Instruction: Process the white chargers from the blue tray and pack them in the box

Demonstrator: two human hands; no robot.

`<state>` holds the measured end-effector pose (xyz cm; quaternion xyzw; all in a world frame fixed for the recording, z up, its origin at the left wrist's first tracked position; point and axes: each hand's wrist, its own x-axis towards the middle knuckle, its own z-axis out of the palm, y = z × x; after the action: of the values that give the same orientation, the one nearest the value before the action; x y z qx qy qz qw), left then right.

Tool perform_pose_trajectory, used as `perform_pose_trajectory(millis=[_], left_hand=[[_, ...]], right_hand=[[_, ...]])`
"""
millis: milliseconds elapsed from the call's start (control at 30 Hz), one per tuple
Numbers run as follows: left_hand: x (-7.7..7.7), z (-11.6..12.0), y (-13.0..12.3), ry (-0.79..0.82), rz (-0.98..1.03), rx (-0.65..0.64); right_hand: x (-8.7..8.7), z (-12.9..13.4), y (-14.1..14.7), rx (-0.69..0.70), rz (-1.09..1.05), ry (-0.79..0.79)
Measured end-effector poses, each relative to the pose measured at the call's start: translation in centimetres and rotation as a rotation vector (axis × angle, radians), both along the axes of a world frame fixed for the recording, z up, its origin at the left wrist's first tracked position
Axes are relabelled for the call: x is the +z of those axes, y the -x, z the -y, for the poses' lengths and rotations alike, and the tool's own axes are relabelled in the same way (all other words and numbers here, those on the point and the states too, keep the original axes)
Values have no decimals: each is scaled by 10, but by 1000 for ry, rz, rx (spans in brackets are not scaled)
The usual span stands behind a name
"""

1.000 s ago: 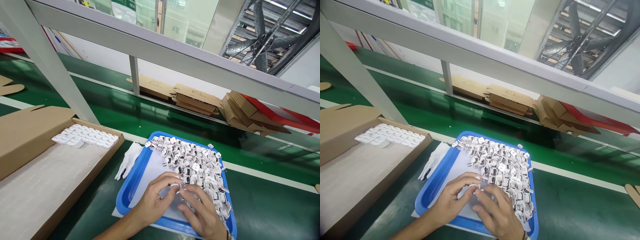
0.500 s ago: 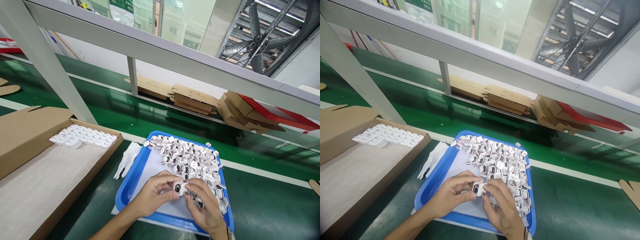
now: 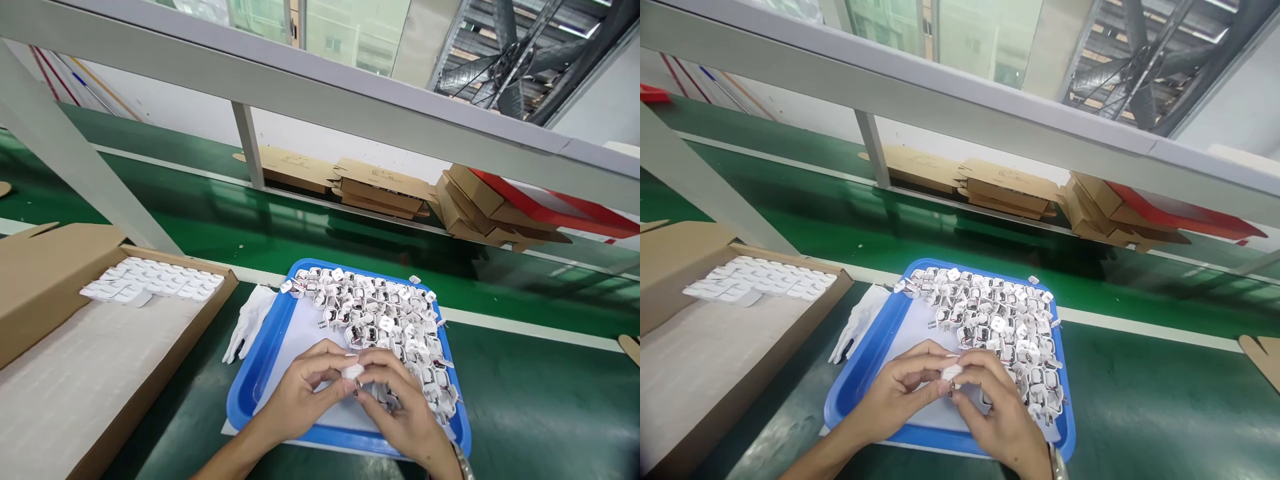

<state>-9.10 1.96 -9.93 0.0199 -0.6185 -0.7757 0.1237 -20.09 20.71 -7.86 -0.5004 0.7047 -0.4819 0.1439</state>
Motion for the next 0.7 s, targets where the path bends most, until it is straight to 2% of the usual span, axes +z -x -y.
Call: perform_pose_trajectory(millis=[100, 200, 367, 567, 700], left_hand=[[3, -3, -1, -53, -21, 6], [4, -4, -1, -39, -44, 21], [-1, -1, -2, 62, -74, 25], [-5, -4, -4, 125, -104, 21], [-4, -9, -8, 142, -79, 74]], right_hand=[[4, -3, 3, -12, 293, -45], [2, -4, 4, -32, 430, -54], [-4, -3, 2, -72, 384, -22], [0, 0, -1, -66, 287, 13], [0, 2, -6, -69, 303, 9]])
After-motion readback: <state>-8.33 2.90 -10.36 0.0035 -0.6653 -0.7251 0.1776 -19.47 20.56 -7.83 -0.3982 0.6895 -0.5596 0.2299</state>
